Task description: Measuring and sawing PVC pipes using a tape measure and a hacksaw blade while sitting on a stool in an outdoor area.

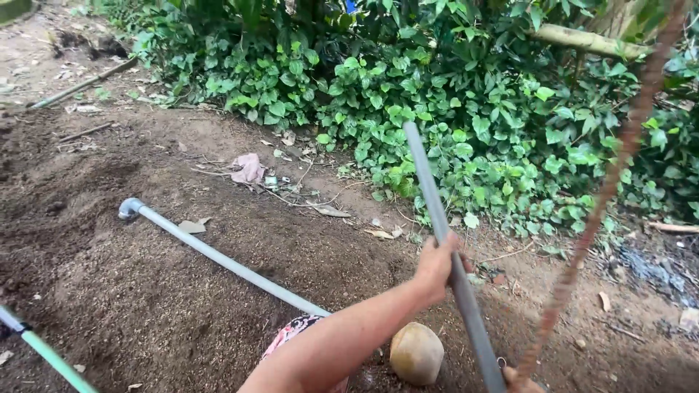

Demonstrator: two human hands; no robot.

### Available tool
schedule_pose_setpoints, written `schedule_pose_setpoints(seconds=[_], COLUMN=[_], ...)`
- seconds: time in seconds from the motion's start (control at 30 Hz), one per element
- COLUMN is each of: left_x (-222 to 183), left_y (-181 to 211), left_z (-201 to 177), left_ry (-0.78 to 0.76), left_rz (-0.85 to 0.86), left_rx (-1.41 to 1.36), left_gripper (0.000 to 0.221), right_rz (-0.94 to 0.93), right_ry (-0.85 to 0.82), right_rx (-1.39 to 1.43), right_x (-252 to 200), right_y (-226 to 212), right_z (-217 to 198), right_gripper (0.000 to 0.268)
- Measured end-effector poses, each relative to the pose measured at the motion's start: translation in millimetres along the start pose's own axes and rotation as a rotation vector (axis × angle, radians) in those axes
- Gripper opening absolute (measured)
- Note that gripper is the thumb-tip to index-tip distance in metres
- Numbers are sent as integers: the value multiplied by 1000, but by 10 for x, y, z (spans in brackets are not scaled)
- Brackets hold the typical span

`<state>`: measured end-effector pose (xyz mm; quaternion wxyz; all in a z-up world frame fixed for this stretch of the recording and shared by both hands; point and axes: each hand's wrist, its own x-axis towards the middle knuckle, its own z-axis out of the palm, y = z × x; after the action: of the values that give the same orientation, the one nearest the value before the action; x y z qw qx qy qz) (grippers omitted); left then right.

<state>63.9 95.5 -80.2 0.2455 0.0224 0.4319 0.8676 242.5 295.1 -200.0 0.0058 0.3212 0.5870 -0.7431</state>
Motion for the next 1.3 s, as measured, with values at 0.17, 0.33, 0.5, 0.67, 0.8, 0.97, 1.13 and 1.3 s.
schedule_pose_setpoints(seconds=[0.17, 0.33, 0.5, 0.67, 0.8, 0.97, 1.13, 1.3], left_x=[-164, -175, -243, -462, -504, -485, -397, -353], left_y=[546, 499, 304, 358, 334, 335, 355, 396], left_z=[-114, -160, -102, 31, 14, -35, -78, -104], left_ry=[71, -94, -341, -379, -420, -422, -388, -334], left_rz=[-6, 14, 14, -39, -33, -20, -4, -5], left_rx=[11, 121, 218, 300, 287, 285, 267, 224], left_gripper=[30, 29, 21, 26, 27, 33, 25, 33], right_rz=[-319, -444, -239, -102, -32, -70, -60, -50], right_ry=[207, 346, 452, 227, 241, 173, 250, 135], right_rx=[69, 52, -207, -171, -98, -92, 65, -118], right_x=[-674, -1351, -1049, -1158, -1311, -1211, -1061, -932], right_y=[39, -109, 359, 261, 82, 205, 445, 555], right_z=[-491, -195, -224, 37, 315, 209, 132, -39], right_gripper=[29, 24, 15, 14, 14, 15, 10, 18])
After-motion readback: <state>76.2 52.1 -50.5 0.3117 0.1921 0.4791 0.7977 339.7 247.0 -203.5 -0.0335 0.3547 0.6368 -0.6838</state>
